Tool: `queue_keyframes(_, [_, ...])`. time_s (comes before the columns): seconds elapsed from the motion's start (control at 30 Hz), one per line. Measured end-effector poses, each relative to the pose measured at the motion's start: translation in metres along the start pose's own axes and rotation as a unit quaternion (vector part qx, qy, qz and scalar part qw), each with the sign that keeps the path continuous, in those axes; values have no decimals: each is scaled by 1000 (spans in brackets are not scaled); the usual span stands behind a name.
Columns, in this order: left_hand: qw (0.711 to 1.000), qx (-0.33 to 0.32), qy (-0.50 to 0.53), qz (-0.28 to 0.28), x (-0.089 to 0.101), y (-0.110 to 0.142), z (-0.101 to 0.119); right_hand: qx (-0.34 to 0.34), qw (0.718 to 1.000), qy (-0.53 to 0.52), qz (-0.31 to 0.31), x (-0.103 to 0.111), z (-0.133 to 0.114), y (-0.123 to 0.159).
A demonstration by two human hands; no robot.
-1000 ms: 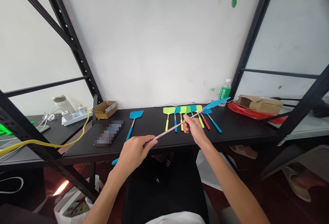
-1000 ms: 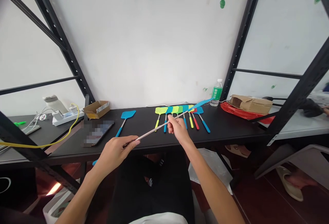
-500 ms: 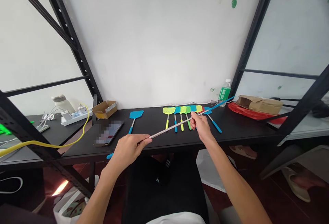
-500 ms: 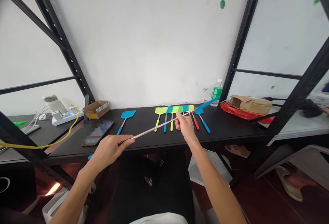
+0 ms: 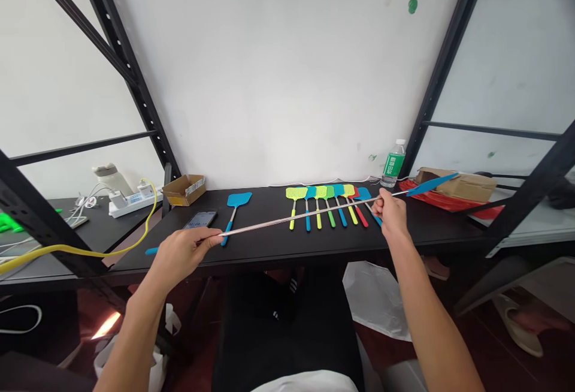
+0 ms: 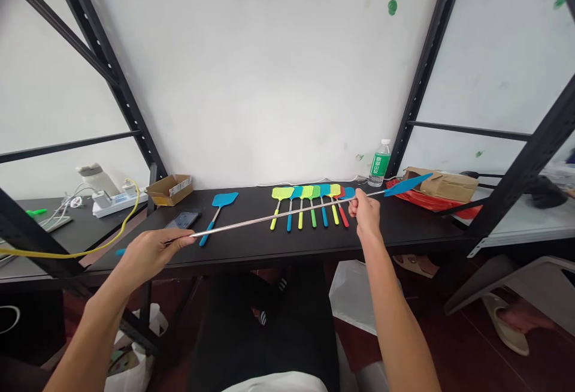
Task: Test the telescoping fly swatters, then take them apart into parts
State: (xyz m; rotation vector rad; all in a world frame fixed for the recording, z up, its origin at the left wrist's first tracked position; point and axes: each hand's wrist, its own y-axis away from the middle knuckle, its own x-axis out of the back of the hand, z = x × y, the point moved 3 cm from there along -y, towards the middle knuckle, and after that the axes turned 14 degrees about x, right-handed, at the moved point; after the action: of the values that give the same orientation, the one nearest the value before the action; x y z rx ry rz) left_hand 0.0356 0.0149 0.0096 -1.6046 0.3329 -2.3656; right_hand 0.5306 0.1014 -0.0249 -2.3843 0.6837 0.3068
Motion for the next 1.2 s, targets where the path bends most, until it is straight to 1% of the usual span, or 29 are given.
queue_keyframes(0.1, [1000, 12, -2, 6, 4, -3, -12, 0, 1000, 14, 14, 9, 2, -4])
queue_keyframes(0.17, [1000, 15, 0, 8, 5, -5, -16, -6, 1000, 20, 7, 11, 4, -5])
queue_keyframes(0.3, [1000, 23, -1, 21, 3, -8, -21, -13, 1000, 13, -11, 6, 6, -2])
queue_keyframes(0.37, [999, 19, -8, 40, 3, -7, -22, -32, 999, 3, -21, 2, 7, 0])
queue_keyframes(0.47, [996, -14, -14, 87, 9, -3, -20, -74, 996, -14, -45, -5, 10, 5])
queue_keyframes(0.57, [986, -36, -4, 162, 24, 7, -14, -89, 994, -37, -46, -8, 12, 8])
queue_keyframes(0.63, [976, -27, 19, 215, 36, 14, -4, -88, 994, -51, -34, -6, 13, 7])
queue_keyframes(0.67, [972, -15, 38, 233, 42, 18, 1, -86, 994, -57, -26, -4, 13, 6])
queue_keyframes(0.73, [964, 25, 100, 246, 48, 23, 11, -84, 995, -62, -10, 1, 11, 3])
queue_keyframes(0.77, [961, 51, 141, 232, 47, 23, 15, -84, 994, -64, -1, 3, 10, 1])
queue_keyframes(0.8, [959, 76, 184, 202, 44, 22, 18, -85, 994, -67, 7, 6, 9, -1])
queue_keyframes(0.87, [952, 109, 263, 115, 31, 16, 20, -89, 993, -79, 18, 9, 5, -3])
queue_keyframes(0.93, [934, 126, 333, 40, 16, 8, 18, -94, 991, -92, 24, 11, 2, -5])
queue_keyframes(1.0, [899, 152, 411, 5, 3, 1, 12, -102, 989, -107, 20, 11, -1, -5])
queue_keyframes(1.07, [852, 187, 488, -13, -6, -5, 5, -107, 987, -122, 9, 9, -2, -5])
queue_keyframes(1.13, [809, 212, 547, -34, -12, -9, -1, -106, 985, -136, -7, 6, -4, -3])
queue_keyframes(1.2, [776, 222, 588, -49, -15, -12, -5, -100, 984, -143, -20, 0, -6, 0])
